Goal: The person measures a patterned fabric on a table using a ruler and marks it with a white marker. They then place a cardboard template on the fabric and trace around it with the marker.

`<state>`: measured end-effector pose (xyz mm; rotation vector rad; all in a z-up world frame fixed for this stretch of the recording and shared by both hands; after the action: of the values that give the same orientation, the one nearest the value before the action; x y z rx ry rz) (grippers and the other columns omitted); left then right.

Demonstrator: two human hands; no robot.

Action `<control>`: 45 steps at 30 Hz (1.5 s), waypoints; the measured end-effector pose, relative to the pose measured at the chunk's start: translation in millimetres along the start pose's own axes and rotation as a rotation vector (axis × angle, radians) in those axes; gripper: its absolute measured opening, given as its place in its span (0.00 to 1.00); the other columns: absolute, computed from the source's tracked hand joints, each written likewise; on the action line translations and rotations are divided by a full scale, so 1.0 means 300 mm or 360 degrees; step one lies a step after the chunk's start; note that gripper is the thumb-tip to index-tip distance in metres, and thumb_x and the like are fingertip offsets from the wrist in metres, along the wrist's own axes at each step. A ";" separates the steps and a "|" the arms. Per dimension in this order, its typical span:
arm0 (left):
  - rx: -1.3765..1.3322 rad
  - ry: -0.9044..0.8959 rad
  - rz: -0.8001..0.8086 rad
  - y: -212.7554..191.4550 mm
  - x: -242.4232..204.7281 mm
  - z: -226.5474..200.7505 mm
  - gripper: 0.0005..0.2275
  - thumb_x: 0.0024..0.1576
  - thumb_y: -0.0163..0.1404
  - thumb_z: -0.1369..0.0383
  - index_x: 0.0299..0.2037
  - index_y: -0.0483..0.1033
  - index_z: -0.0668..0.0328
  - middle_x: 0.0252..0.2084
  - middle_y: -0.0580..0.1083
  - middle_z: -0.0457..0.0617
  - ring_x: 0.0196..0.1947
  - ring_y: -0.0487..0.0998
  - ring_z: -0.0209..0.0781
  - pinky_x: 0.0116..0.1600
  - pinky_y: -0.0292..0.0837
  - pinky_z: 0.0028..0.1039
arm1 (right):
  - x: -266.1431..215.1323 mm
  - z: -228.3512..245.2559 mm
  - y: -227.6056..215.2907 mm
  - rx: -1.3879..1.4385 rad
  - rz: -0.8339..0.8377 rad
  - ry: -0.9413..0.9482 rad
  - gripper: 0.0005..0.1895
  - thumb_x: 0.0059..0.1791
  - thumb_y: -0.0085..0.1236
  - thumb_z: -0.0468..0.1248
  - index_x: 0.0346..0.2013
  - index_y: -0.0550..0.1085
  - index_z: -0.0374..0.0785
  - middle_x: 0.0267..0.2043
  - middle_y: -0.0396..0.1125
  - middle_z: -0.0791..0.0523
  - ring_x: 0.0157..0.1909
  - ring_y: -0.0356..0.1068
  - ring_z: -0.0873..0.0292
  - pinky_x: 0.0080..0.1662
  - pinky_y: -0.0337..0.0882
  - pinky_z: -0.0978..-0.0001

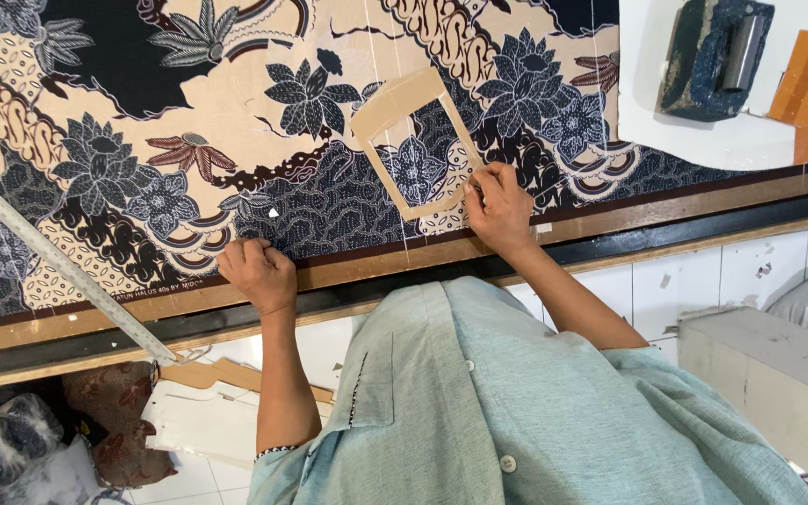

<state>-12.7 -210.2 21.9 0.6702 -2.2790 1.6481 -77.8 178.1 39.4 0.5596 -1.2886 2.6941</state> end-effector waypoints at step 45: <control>0.0109 -0.0032 0.0000 0.018 -0.005 0.016 0.06 0.48 0.51 0.81 0.32 0.73 0.59 0.40 0.71 0.52 0.44 0.68 0.54 0.51 0.62 0.42 | 0.005 -0.002 -0.001 0.0016 -0.0015 0.0084 0.06 0.48 0.62 0.35 0.39 0.77 0.39 0.45 0.68 0.55 0.30 0.73 0.55 0.33 0.73 0.64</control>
<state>-13.8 -212.9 15.1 0.7055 -2.2452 1.7336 -79.2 178.6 39.9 0.4911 -1.2571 2.6902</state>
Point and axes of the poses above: each hand's wrist, its own x-axis towards the middle knuckle, its own y-axis out of the palm, z = x × y, the point moved 5 cm from there along x, towards the middle knuckle
